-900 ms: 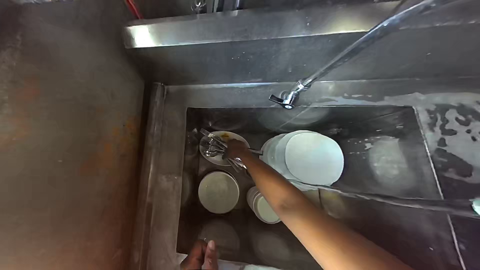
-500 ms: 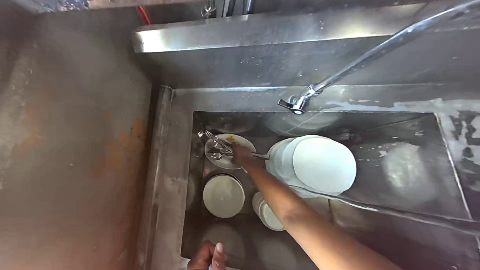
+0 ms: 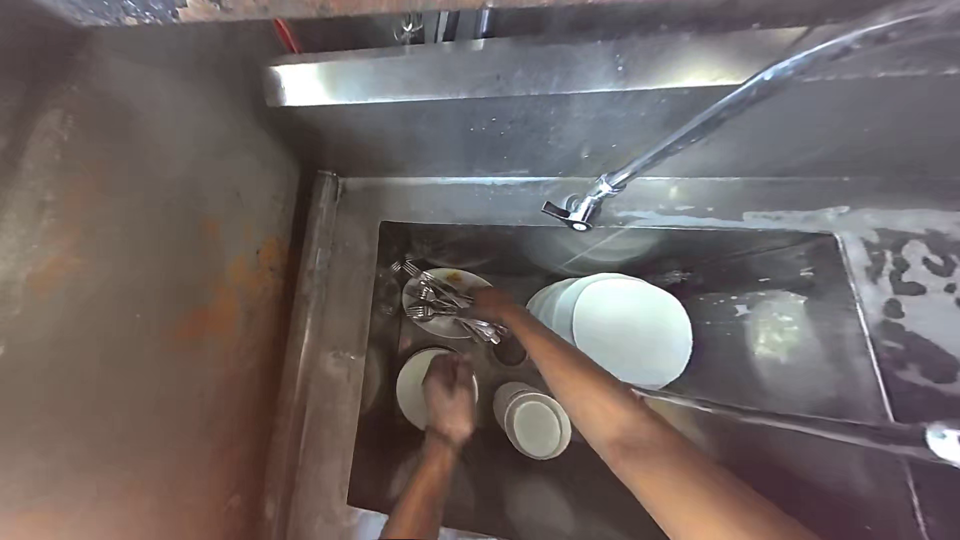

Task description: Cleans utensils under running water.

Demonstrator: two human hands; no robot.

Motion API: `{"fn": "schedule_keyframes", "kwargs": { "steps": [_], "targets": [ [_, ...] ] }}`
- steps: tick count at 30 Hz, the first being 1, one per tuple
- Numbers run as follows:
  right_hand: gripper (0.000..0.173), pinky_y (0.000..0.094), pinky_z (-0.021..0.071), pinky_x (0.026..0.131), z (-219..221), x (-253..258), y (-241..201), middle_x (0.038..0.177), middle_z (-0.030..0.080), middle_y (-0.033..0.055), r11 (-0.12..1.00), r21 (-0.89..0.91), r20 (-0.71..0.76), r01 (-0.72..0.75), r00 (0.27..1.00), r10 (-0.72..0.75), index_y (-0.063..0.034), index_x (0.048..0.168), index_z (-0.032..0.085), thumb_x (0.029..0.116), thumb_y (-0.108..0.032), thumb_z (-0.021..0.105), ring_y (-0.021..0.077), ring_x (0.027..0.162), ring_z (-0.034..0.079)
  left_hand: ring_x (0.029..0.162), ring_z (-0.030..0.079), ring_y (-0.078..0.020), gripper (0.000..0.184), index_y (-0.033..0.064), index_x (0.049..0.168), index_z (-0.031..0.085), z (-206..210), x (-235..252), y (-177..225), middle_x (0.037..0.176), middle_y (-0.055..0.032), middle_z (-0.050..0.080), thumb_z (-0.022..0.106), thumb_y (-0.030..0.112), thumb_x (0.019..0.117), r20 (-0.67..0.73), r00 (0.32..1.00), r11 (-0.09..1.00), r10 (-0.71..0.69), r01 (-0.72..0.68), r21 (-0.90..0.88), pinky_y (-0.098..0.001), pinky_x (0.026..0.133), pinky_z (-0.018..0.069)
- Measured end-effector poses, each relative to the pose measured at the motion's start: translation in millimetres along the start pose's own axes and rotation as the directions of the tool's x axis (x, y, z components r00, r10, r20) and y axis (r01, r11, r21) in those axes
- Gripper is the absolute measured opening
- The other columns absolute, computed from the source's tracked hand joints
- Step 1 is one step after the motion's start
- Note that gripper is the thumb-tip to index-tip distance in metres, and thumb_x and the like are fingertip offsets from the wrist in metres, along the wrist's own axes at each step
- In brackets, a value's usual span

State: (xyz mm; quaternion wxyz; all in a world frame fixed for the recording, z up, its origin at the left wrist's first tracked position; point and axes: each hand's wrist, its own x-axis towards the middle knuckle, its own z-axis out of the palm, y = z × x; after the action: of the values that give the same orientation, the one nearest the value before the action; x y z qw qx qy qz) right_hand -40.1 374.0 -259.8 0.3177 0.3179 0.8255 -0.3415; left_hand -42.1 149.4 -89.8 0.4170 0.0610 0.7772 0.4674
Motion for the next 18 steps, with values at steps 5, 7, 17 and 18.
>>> {"fn": "schedule_keyframes", "kwargs": {
  "steps": [5, 7, 17, 18],
  "targets": [
    [0.072, 0.0692, 0.0511, 0.092, 10, -3, -13, 0.125, 0.067, 0.0219, 0.990, -0.130, -0.048, -0.046, 0.998, 0.040, -0.0102, 0.132, 0.064, 0.0761, -0.052, 0.082, 0.0433, 0.116, 0.064, 0.101, 0.061, -0.0368, 0.062, -0.0016, 0.123, 0.063, 54, 110, -14, 0.116, -0.0246, 0.064, 0.041, 0.054, 0.1075, -0.026, 0.931, 0.927, -0.365, 0.361, -0.099, -0.0568, 0.085, 0.0508],
    [0.055, 0.0682, 0.0518, 0.091, 18, 1, -22, 0.128, 0.066, 0.0224, 0.993, -0.107, -0.069, -0.057, 0.996, 0.050, -0.0072, 0.130, 0.065, 0.0852, -0.036, 0.077, 0.0444, 0.117, 0.064, 0.106, 0.062, -0.0382, 0.069, -0.0001, 0.129, 0.061, 64, 143, -37, 0.121, -0.0245, 0.064, 0.043, 0.061, 0.1042, -0.035, 0.889, 0.874, -0.457, 0.441, -0.204, -0.0584, 0.087, 0.0514],
    [0.051, 0.0657, 0.0545, 0.084, 26, -31, -15, 0.110, 0.071, 0.0211, 0.979, 0.134, 0.021, -0.153, 0.988, 0.152, -0.0032, 0.110, 0.071, 0.0772, -0.040, 0.082, 0.0408, 0.103, 0.069, 0.072, 0.058, -0.0179, 0.030, 0.0082, 0.110, 0.065, 87, 197, -90, 0.087, -0.0068, 0.062, 0.069, 0.034, 0.0944, 0.208, 0.888, 0.736, -0.410, 0.457, -0.500, -0.0375, 0.064, 0.0517],
    [0.048, 0.0659, 0.0541, 0.084, 26, -45, -16, 0.112, 0.071, 0.0207, 0.973, 0.164, -0.011, -0.161, 0.986, 0.165, -0.0050, 0.114, 0.071, 0.0792, -0.037, 0.080, 0.0409, 0.104, 0.068, 0.068, 0.056, -0.0163, 0.024, 0.0096, 0.104, 0.064, 88, 187, -83, 0.083, -0.0048, 0.059, 0.067, 0.031, 0.0932, 0.226, 0.889, 0.758, -0.398, 0.458, -0.464, -0.0355, 0.061, 0.0501]
  ]
}}
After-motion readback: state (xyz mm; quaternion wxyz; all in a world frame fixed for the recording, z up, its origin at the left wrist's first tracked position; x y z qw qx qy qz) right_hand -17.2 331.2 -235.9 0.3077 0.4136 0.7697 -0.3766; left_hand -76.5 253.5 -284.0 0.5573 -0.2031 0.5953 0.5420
